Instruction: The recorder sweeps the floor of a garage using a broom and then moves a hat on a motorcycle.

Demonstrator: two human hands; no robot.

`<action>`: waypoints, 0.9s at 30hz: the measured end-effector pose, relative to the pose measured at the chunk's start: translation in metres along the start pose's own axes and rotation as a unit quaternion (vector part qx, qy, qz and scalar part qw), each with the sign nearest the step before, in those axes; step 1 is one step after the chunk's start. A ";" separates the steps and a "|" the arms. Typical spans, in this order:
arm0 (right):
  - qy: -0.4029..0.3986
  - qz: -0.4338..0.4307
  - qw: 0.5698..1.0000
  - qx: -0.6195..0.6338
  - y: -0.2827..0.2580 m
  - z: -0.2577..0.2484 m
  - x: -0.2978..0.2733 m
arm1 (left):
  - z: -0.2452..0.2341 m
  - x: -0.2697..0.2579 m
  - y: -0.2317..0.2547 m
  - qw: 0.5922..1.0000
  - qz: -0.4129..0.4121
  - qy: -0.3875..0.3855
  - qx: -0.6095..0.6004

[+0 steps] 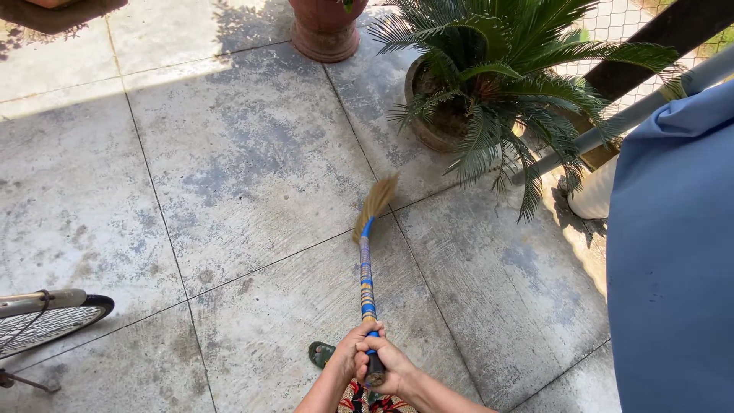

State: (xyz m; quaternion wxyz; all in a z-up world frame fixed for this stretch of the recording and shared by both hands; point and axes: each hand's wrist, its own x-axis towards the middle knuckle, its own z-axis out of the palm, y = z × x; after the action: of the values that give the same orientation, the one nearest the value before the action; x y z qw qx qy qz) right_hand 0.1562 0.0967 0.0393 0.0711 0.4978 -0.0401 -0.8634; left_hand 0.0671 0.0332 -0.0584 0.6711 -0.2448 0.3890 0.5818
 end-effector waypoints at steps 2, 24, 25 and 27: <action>0.004 0.008 1.000 -0.002 -0.002 0.026 0.022 | -0.031 0.017 0.011 0.999 0.042 -0.013 -0.013; -0.032 0.058 0.996 -0.066 -0.002 0.013 0.023 | -0.012 -0.016 0.028 0.996 0.065 0.040 -0.034; -0.034 0.031 0.997 -0.057 -0.006 0.020 0.038 | -0.023 -0.005 0.034 0.998 0.058 0.021 -0.016; -0.012 0.123 0.992 -0.028 -0.020 0.041 0.071 | -0.047 0.016 0.053 0.995 0.057 -0.003 -0.087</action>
State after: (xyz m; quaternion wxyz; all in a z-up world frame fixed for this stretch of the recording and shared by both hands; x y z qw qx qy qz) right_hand 0.0841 0.1052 -0.0036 0.1896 0.4767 -0.0778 -0.8549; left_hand 0.0048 0.0164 -0.0917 0.6142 -0.2780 0.3486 0.6512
